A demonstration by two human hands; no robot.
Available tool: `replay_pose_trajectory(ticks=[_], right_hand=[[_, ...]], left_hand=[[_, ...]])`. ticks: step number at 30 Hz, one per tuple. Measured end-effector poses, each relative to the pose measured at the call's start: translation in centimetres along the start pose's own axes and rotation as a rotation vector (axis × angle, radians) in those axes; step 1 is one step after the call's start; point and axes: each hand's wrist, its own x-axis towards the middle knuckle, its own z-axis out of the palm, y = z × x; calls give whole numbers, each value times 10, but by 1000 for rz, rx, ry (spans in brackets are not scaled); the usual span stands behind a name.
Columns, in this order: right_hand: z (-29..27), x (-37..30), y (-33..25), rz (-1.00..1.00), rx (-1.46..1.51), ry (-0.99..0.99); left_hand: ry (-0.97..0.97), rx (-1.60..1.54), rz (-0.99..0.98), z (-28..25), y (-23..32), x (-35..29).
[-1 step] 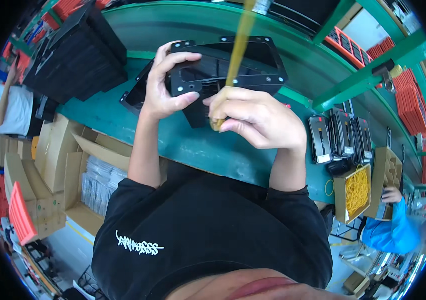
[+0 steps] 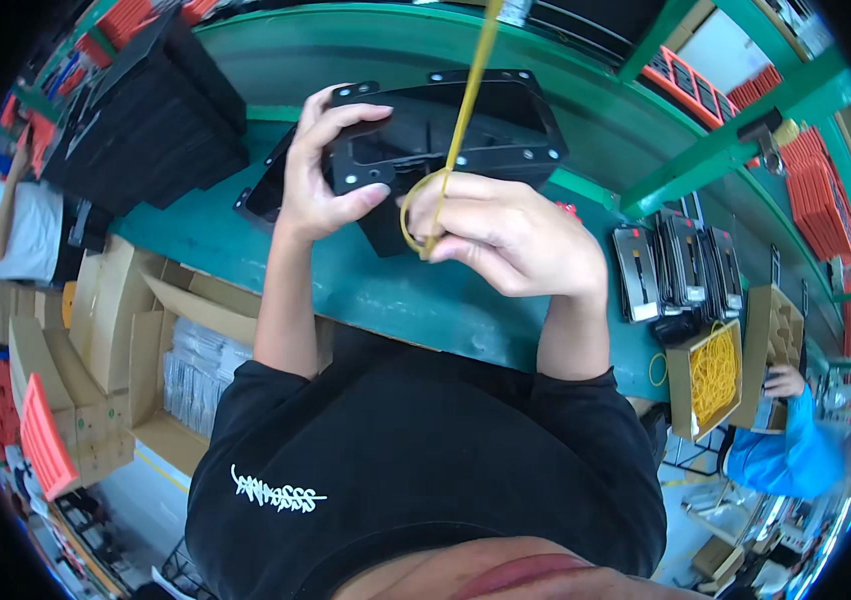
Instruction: Assembling electronic components and screens into plastic housings on a factory production line.
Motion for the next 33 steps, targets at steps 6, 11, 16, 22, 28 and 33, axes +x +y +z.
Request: replay_pose_trajectory(ticks=[6, 11, 16, 22, 28, 33], right_hand=[[-9, -2, 1, 12, 187, 463], [-27, -16, 4, -126, 168, 630], [-56, -42, 12, -61, 133, 782], [-70, -62, 15, -38, 182, 903], [-69, -60, 20, 8, 203, 893], [-67, -58, 23, 65, 159, 863]], left_hand=[[125, -335, -307, 3, 23, 14], [290, -316, -494, -16, -15, 15], [472, 151, -553, -60, -68, -36], [279, 848, -288, -68, -53, -91], [234, 899, -501, -71, -48, -133], [188, 824, -537, -84, -47, -153]])
